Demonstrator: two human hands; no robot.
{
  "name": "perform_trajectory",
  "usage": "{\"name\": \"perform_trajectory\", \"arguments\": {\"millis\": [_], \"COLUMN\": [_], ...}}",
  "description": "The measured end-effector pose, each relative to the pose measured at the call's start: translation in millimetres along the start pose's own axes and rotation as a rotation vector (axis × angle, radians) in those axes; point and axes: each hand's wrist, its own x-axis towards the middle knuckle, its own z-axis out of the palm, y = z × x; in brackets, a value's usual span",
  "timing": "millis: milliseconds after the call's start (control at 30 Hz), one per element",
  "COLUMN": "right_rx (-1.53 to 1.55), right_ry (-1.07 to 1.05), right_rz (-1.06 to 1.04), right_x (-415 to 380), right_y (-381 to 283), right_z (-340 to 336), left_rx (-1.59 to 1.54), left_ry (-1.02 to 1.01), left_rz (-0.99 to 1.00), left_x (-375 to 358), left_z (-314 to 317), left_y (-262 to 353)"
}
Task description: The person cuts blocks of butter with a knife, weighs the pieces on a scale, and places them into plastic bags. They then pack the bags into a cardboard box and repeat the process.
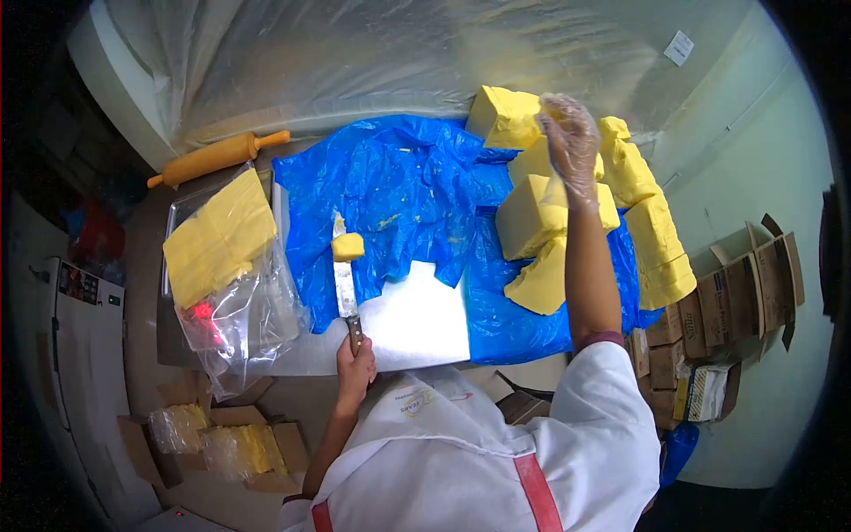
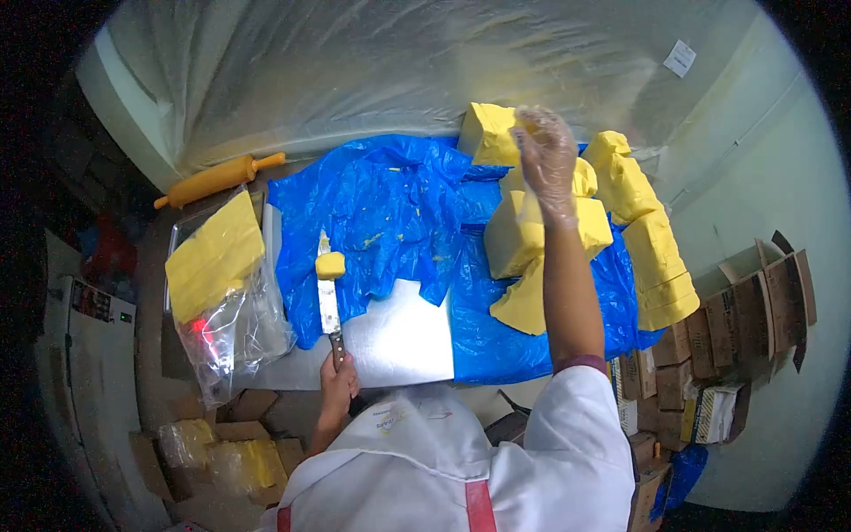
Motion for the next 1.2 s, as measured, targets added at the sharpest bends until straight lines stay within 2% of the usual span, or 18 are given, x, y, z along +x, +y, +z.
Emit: {"name": "perform_trajectory", "arguments": {"millis": [133, 300, 400, 433, 533, 600, 667, 767, 833, 900, 933, 967, 1000, 1067, 1100, 1133, 1167, 1200], "right_rx": [-0.093, 0.131, -0.091, -0.002, -0.102, -0.226, -0.204, -0.006, -0.043, -0.285, -0.237, -0.151, -0.045, 0.140, 0.207, 0.109, -0.072, -0.158], "right_ry": [0.026, -0.028, -0.052, -0.080, -0.077, 0.006, -0.189, -0.132, 0.023, 0.100, 0.189, 0.192, 0.154, -0.096, -0.335, -0.529, -0.699, -0.921], "right_rz": [-0.031, 0.106, 0.125, 0.209, 0.449, 0.624, 0.861, 0.712, 0.691, 0.609, 0.495, 0.514, 0.551, 0.344, 0.316, 0.119, 0.118, 0.409], "right_x": [21.0, 31.6, 20.3, 9.7, -52.5, -105.8, -175.0, -221.3, -185.4, -144.1, -138.5, -125.3, -118.1, -128.8, -128.9, -128.8, -132.5, -122.1], "right_y": [12.3, 55.1, 71.7, 77.6, 75.9, 52.9, 93.7, 105.8, 66.0, 18.2, 12.1, -5.6, -34.3, -54.0, -85.1, -99.5, -111.8, -116.3], "right_z": [-42.4, -120.2, -166.0, -182.1, -228.8, -228.8, -228.1, -210.9, -226.8, -224.4, -213.1, -197.4, -171.2, -102.5, -64.2, -23.9, 16.4, 55.1], "left_rx": [0.018, 0.000, 0.039, 0.037, 0.079, 0.081, 0.077, 0.070, 0.107, 0.145, 0.153, 0.136, 0.123, 0.037, 0.054, 0.050, 0.046, 0.043], "left_ry": [-0.007, 0.014, 0.009, -0.014, 0.030, 0.019, 0.032, 0.008, -0.010, 0.059, 0.121, 0.093, 0.050, 0.006, -0.023, -0.029, -0.038, -0.050], "left_rz": [0.022, 0.005, -0.007, 0.044, 0.020, 0.031, 0.022, -0.004, 0.026, 0.012, -0.018, 0.035, 0.086, 0.079, 0.105, 0.120, 0.132, 0.143], "left_x": [-3.8, -7.4, -6.4, -6.0, -4.2, -2.5, -2.4, -5.1, -5.0, -9.5, -12.1, -16.9, -21.3, -37.8, -45.9, -53.5, -60.6, -66.9], "left_z": [-4.1, -2.3, -2.6, -2.8, 1.2, 1.9, 2.3, 3.3, 4.9, -2.7, -2.3, -3.5, -2.2, 6.5, 9.6, 10.4, 10.5, 10.1], "left_y": [-6.5, -6.9, -5.8, -8.1, -8.4, -10.2, -10.3, -5.7, -8.4, -7.8, -6.8, -3.1, 0.9, 23.8, 35.1, 43.3, 50.1, 56.7]}}
